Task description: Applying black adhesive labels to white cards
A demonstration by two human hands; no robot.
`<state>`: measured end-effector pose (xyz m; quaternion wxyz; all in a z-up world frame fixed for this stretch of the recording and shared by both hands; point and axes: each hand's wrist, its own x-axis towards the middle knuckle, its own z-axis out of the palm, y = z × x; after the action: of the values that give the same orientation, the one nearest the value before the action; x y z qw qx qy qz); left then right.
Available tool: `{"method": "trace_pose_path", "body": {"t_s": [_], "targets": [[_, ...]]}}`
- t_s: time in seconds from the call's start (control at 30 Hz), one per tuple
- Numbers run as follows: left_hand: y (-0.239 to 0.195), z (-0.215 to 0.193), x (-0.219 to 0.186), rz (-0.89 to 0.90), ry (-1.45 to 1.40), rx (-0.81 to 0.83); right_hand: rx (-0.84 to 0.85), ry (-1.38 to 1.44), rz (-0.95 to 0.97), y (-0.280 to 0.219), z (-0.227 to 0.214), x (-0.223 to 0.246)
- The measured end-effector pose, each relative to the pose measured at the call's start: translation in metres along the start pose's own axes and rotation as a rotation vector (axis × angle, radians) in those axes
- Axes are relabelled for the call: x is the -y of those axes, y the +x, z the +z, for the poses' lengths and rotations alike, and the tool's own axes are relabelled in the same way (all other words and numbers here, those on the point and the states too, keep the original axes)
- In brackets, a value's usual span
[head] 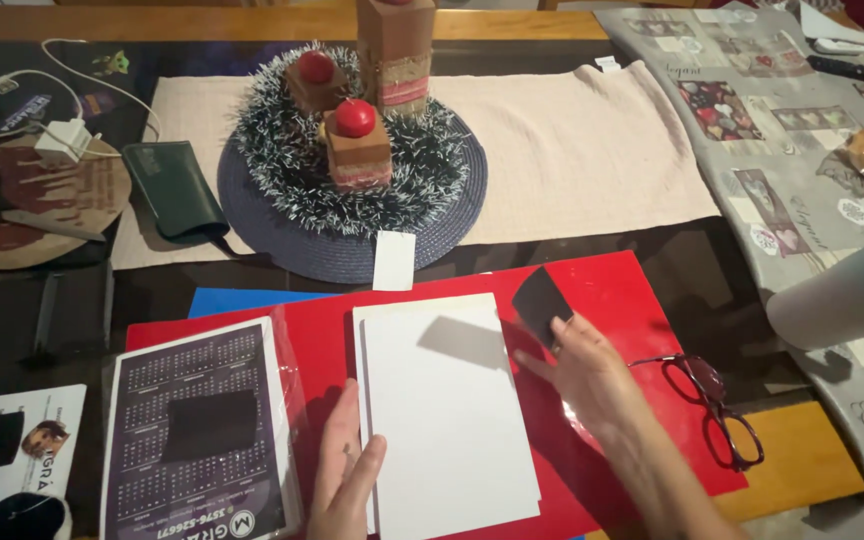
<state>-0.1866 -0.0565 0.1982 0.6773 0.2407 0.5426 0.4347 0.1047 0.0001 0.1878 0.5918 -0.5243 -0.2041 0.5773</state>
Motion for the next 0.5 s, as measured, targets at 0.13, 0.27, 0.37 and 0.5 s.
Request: {"method": "trace_pose_path", "body": {"t_s": [0.13, 0.27, 0.37, 0.5], "targets": [[0.003, -0.004, 0.013, 0.053, -0.077, -0.025, 0.245, 0.135, -0.025, 0.003, -0.012, -0.01], [0.019, -0.016, 0.05, 0.18, -0.165, 0.092, 0.23, 0.106, -0.015, 0.004, -0.006, 0.001], [-0.002, -0.015, 0.035, 0.115, -0.017, 0.132, 0.229, 0.076, -0.033, 0.007, -0.012, -0.001], [0.005, -0.021, 0.048, 0.115, 0.124, 0.139, 0.186, -0.081, 0.012, 0.012, -0.009, 0.015]]}}
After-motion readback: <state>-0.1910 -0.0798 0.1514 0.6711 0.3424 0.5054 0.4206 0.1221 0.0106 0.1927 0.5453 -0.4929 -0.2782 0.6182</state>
